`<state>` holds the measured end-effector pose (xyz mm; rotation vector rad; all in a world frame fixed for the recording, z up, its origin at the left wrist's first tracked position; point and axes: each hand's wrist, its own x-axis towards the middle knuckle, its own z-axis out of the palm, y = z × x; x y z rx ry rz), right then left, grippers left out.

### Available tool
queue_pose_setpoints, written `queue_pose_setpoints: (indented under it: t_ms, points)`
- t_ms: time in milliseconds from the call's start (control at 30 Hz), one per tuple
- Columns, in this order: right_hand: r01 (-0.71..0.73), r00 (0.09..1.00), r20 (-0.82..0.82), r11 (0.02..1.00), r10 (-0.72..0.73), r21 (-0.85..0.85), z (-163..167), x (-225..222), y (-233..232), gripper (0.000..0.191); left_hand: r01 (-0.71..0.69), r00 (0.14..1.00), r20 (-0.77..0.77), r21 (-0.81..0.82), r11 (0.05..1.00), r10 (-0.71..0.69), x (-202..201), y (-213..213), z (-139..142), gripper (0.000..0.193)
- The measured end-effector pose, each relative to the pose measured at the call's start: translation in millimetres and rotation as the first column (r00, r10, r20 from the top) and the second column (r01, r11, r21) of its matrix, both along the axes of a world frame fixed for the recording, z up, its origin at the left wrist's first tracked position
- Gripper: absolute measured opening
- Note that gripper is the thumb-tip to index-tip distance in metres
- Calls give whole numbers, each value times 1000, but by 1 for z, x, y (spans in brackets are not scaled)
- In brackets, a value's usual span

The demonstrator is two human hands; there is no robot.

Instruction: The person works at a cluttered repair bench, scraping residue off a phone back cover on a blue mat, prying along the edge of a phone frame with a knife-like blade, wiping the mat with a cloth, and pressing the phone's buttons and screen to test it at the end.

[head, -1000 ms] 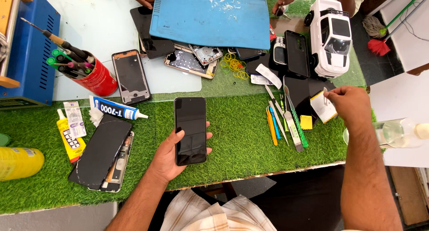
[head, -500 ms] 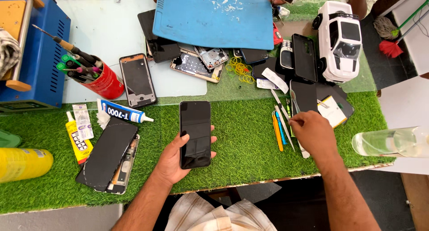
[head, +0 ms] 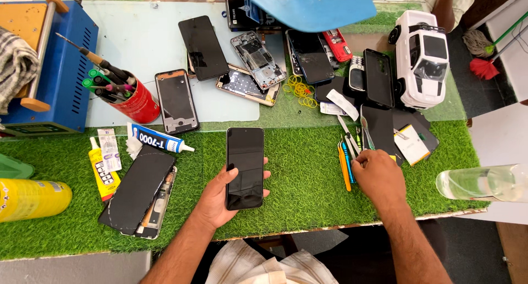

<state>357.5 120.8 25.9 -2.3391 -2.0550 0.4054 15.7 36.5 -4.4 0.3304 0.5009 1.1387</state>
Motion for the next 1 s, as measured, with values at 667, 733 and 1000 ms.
queue_pose_setpoints:
  t_ms: [667,733,1000]
  points:
    - [81,-218,-890,901,-401,-426,0,4,-25,16,-2,983,181,-9,1000,3,-2,-2,-8,67]
    - [17,-289,-864,900,-412,-435,-2,-10,-30,14,-13,981,192,16,1000,9,-1,-2,-10,73]
    - [-9,-304,-886,931,-349,-364,-3,-36,-43,9,-1,998,59,21,1000,0,1,-2,-9,115]
